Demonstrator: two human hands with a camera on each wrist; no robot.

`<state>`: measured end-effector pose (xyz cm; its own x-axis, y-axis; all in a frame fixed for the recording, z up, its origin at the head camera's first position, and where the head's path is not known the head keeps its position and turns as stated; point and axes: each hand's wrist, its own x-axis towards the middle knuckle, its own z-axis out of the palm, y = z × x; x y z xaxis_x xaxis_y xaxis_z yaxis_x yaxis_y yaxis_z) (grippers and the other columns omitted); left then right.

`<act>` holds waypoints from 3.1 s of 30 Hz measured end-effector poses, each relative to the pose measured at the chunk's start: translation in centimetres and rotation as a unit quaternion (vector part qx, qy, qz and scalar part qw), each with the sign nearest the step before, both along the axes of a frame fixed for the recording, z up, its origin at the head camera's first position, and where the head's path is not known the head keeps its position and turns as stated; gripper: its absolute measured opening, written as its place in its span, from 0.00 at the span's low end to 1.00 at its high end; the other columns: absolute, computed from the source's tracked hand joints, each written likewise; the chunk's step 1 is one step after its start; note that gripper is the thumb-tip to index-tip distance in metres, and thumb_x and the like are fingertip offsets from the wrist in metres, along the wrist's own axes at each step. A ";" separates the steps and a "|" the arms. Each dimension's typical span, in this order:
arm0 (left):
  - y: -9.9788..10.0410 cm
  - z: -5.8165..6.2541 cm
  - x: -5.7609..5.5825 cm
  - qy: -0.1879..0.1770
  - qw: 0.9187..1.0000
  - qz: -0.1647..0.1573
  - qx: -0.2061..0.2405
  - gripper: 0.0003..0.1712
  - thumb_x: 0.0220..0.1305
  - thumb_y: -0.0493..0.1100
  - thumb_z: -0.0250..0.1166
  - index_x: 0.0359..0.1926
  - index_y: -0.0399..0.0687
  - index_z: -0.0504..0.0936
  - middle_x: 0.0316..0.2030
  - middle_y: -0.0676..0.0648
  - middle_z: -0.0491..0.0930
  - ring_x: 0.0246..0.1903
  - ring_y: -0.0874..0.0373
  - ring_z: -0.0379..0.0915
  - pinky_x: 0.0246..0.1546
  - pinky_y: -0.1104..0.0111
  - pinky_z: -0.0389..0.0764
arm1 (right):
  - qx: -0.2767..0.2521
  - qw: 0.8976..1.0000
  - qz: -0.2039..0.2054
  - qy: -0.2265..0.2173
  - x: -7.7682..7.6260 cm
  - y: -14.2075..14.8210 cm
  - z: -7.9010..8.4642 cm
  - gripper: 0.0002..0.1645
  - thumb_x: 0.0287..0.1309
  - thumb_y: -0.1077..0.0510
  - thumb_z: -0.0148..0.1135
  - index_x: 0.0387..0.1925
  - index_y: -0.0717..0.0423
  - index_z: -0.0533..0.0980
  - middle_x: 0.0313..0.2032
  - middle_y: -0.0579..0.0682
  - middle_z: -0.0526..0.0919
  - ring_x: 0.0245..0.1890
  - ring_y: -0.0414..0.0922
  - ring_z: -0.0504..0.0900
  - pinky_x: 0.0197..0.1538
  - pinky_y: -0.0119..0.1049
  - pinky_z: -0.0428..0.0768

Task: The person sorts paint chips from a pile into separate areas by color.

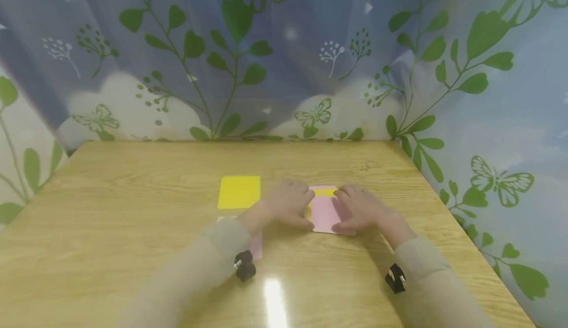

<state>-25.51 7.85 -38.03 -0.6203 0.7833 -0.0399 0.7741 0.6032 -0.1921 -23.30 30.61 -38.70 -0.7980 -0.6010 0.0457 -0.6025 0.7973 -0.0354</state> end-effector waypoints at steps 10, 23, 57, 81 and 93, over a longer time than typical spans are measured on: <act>2.0 -1.5 0.5 0.027 1.000 -0.006 -0.008 0.45 0.45 0.82 0.48 0.49 0.52 0.70 0.45 0.51 0.68 0.48 0.57 0.63 0.50 0.64 0.64 | 0.003 1.000 -0.001 -0.002 0.6 1.0 -0.6 0.46 0.43 0.34 0.65 0.53 0.64 0.69 0.52 0.61 0.71 0.54 0.58 0.69 0.52 0.55 0.69; 2.8 -2.1 0.2 -0.034 0.999 0.013 0.009 0.48 0.46 0.82 0.48 0.55 0.51 0.67 0.48 0.49 0.69 0.51 0.56 0.63 0.53 0.65 0.63 | -0.002 1.000 -0.008 -0.022 0.9 1.3 -0.7 0.49 0.42 0.33 0.64 0.55 0.65 0.68 0.53 0.62 0.70 0.53 0.59 0.70 0.51 0.55 0.70; 2.2 -1.3 -0.1 -0.095 0.991 0.027 0.093 0.47 0.45 0.76 0.58 0.60 0.52 0.66 0.54 0.48 0.67 0.55 0.55 0.62 0.58 0.58 0.61 | -0.026 0.998 0.013 -0.055 1.1 0.1 -0.4 0.57 0.40 0.29 0.65 0.60 0.66 0.62 0.56 0.65 0.67 0.55 0.60 0.69 0.54 0.55 0.68; 1.8 -1.3 0.1 -0.104 0.992 0.016 0.075 0.52 0.47 0.75 0.58 0.67 0.52 0.61 0.57 0.50 0.66 0.60 0.54 0.58 0.62 0.53 0.54 | -0.018 0.999 0.013 -0.029 1.0 0.3 -0.3 0.56 0.34 0.31 0.70 0.60 0.61 0.64 0.52 0.60 0.68 0.48 0.54 0.71 0.50 0.51 0.71; 1.6 -1.4 -0.3 -0.076 0.995 0.016 0.060 0.49 0.47 0.77 0.55 0.62 0.50 0.66 0.56 0.50 0.67 0.60 0.55 0.59 0.62 0.53 0.54 | -0.025 0.999 0.010 -0.025 1.0 0.1 -0.3 0.55 0.35 0.31 0.69 0.58 0.61 0.65 0.53 0.60 0.67 0.50 0.55 0.70 0.52 0.52 0.69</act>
<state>-25.78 9.49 -39.44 -0.6388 0.7682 -0.0432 0.7689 0.6394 0.0002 -22.32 30.73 -38.96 -0.7881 -0.6145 0.0354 -0.6144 0.7820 -0.1052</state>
